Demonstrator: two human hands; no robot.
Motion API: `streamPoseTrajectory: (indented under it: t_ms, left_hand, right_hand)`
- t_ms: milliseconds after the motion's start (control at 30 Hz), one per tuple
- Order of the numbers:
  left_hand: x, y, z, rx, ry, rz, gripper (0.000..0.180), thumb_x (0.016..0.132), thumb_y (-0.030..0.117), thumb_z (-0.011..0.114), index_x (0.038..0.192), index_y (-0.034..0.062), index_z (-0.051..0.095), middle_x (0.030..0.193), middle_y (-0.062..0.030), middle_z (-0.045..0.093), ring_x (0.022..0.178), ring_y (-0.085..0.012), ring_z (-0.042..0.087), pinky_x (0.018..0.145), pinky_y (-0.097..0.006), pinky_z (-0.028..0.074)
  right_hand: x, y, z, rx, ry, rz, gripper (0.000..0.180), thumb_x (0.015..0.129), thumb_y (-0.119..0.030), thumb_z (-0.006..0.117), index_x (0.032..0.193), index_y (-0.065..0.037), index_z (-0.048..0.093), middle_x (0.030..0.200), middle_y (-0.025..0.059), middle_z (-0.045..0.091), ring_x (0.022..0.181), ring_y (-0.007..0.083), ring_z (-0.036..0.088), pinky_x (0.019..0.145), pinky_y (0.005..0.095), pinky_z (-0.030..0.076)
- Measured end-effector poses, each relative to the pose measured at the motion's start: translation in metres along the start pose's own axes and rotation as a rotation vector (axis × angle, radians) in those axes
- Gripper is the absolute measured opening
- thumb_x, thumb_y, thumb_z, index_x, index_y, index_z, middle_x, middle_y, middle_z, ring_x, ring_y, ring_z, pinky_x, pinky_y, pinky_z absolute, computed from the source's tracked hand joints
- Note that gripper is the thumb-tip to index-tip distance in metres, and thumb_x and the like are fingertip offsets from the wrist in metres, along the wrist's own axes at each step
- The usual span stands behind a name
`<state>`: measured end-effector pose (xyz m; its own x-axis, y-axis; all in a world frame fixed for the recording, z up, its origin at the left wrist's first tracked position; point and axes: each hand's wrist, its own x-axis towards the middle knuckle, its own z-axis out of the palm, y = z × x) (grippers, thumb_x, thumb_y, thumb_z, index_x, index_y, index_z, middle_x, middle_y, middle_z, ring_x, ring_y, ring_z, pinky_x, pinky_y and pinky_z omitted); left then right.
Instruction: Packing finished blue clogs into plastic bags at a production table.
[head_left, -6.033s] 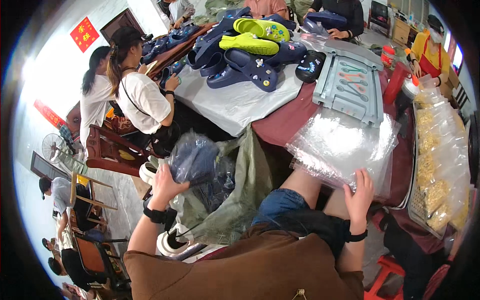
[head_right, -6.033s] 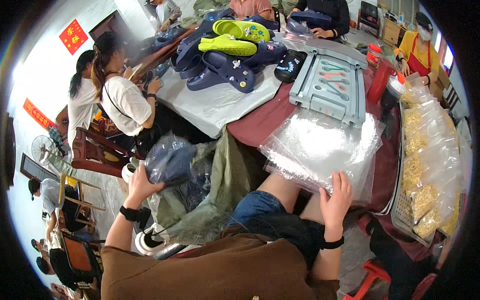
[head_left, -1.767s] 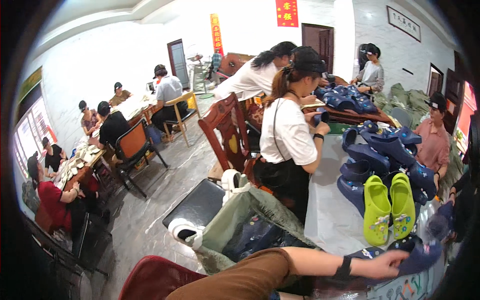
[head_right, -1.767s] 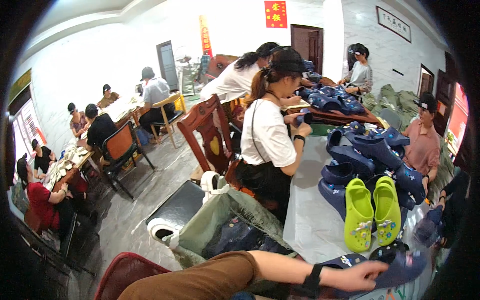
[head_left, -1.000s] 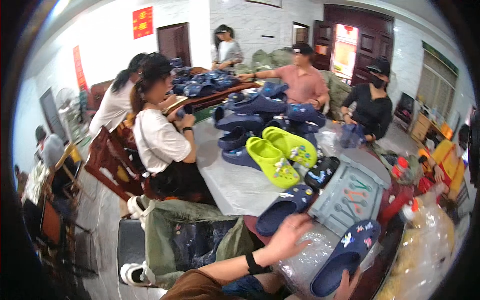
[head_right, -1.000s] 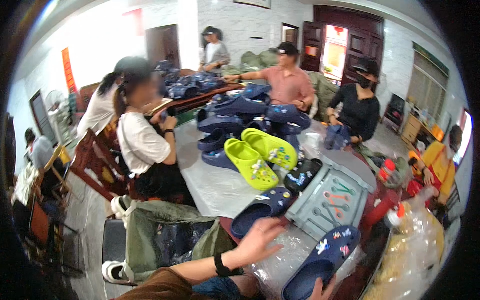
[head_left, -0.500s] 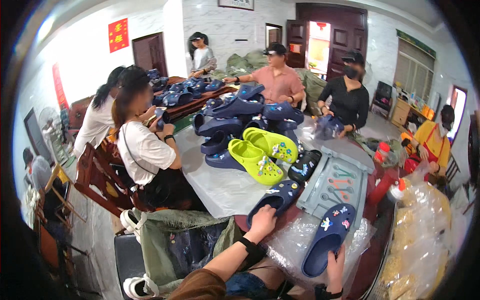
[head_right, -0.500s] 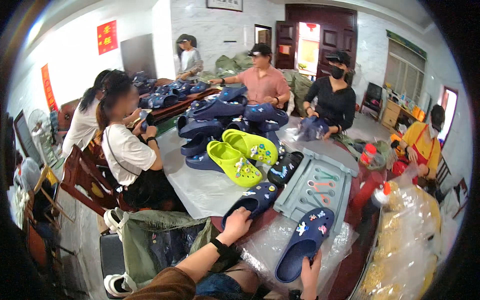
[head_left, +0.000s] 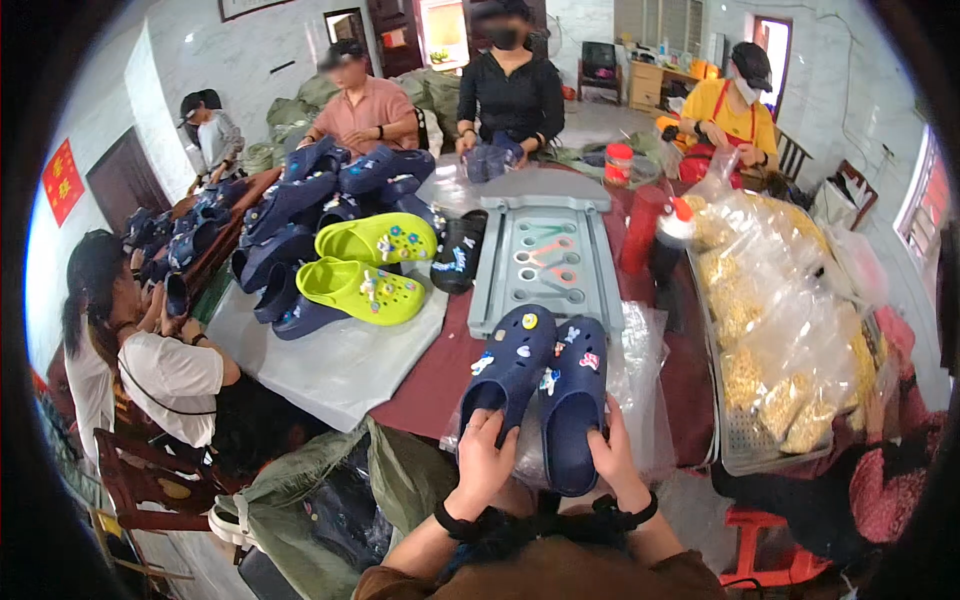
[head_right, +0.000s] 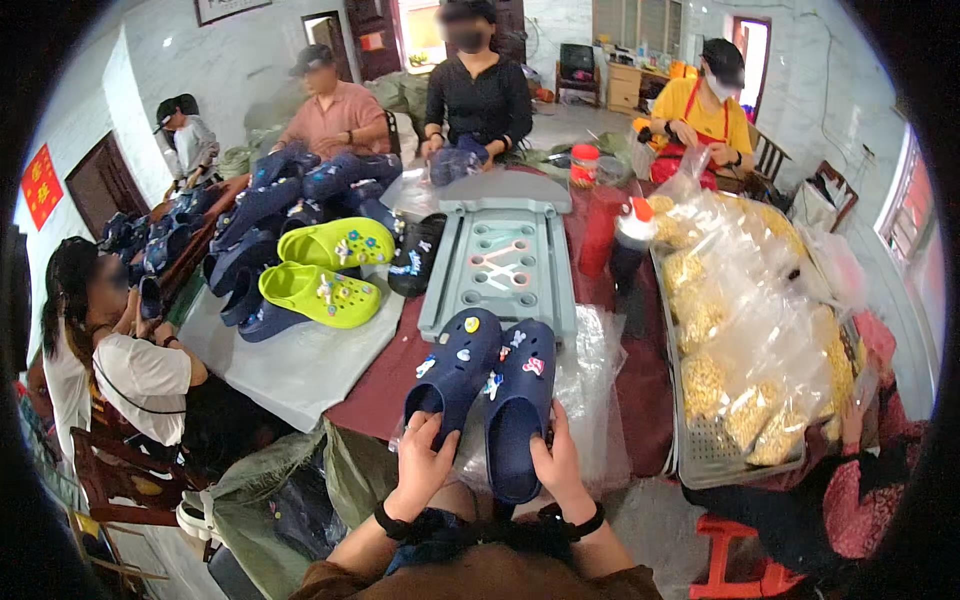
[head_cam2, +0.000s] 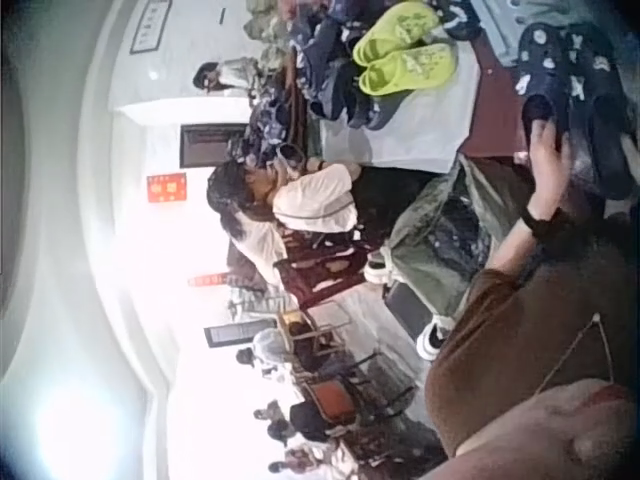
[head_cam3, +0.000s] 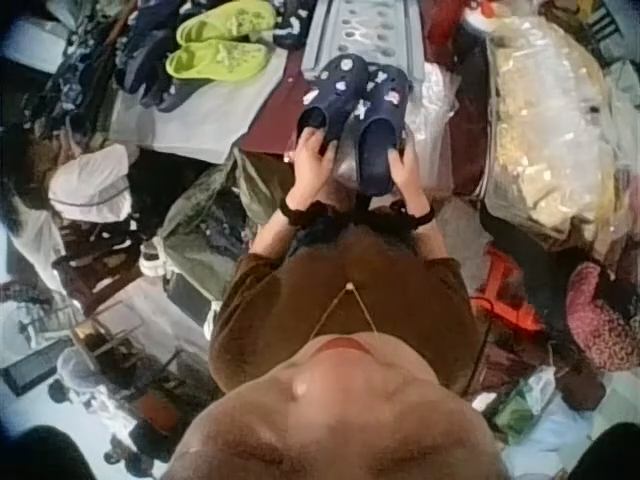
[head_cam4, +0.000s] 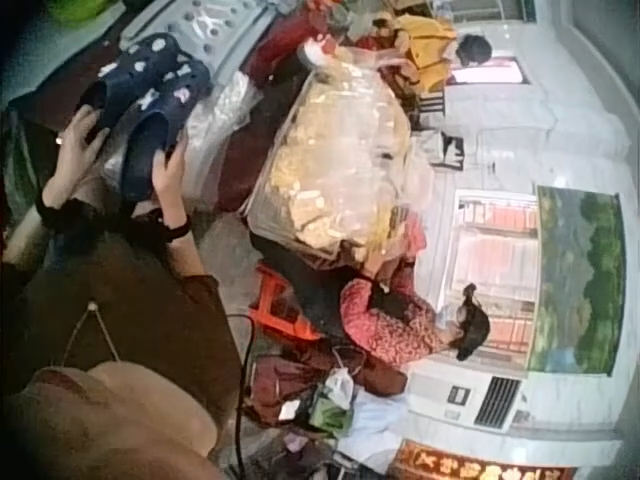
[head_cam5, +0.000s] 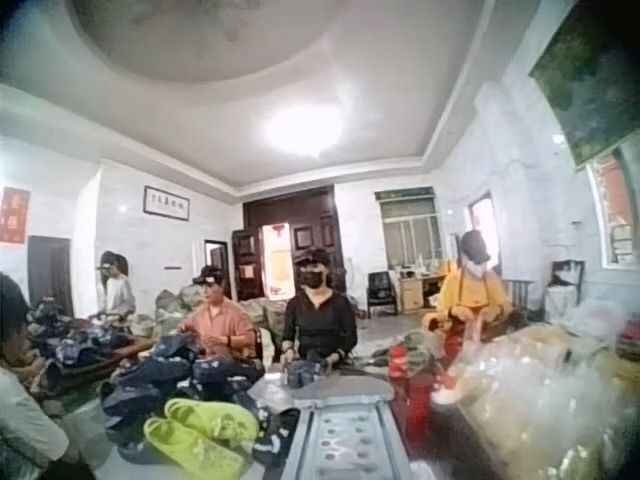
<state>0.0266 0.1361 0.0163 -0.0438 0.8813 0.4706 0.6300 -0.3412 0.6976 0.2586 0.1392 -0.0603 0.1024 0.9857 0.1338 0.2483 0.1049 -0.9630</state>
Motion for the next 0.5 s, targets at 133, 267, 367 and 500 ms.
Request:
streamPoseTrajectory:
  t_ms: [133,267,367,500]
  left_hand:
    - [-0.018,0.003,0.015,-0.091,-0.033,-0.042,0.031,0.083,0.005,0.074,0.111,-0.0064,0.065,0.100,-0.0196,0.061,0.090,-0.0390,0.064,0.075,-0.042,0.051]
    - [-0.027,0.015,0.033,-0.111,-0.124,-0.024,0.038,0.085,0.006,0.073,0.118,-0.0070,0.062,0.102,-0.0208,0.059,0.088,-0.0376,0.062,0.074,-0.042,0.051]
    - [-0.030,0.025,0.040,-0.122,-0.206,-0.075,0.046,0.086,0.006,0.073,0.128,-0.0058,0.058,0.108,-0.0210,0.058,0.087,-0.0351,0.063,0.073,-0.041,0.052]
    - [-0.029,0.017,0.046,-0.321,-0.392,-0.125,0.050,0.090,0.011,0.072,0.134,-0.0028,0.056,0.110,-0.0210,0.057,0.090,-0.0355,0.063,0.074,-0.040,0.053]
  right_hand:
    - [-0.018,-0.018,-0.015,-0.031,0.060,0.039,0.068,0.094,-0.010,0.056,0.154,0.005,0.028,0.116,0.0256,0.065,0.099,0.0290,0.067,0.088,0.0356,0.051]
    - [-0.024,-0.010,-0.021,-0.027,0.117,0.039,0.068,0.093,-0.009,0.057,0.154,0.004,0.028,0.120,0.0243,0.063,0.100,0.0266,0.066,0.088,0.0344,0.051]
    - [-0.025,-0.030,-0.023,-0.021,0.129,0.042,0.067,0.093,-0.007,0.057,0.154,0.001,0.031,0.120,0.0205,0.061,0.099,0.0248,0.065,0.089,0.0342,0.050]
    - [-0.025,-0.048,-0.027,-0.019,0.176,0.018,0.065,0.094,-0.002,0.053,0.154,0.002,0.030,0.125,0.0150,0.056,0.108,0.0190,0.058,0.094,0.0312,0.047]
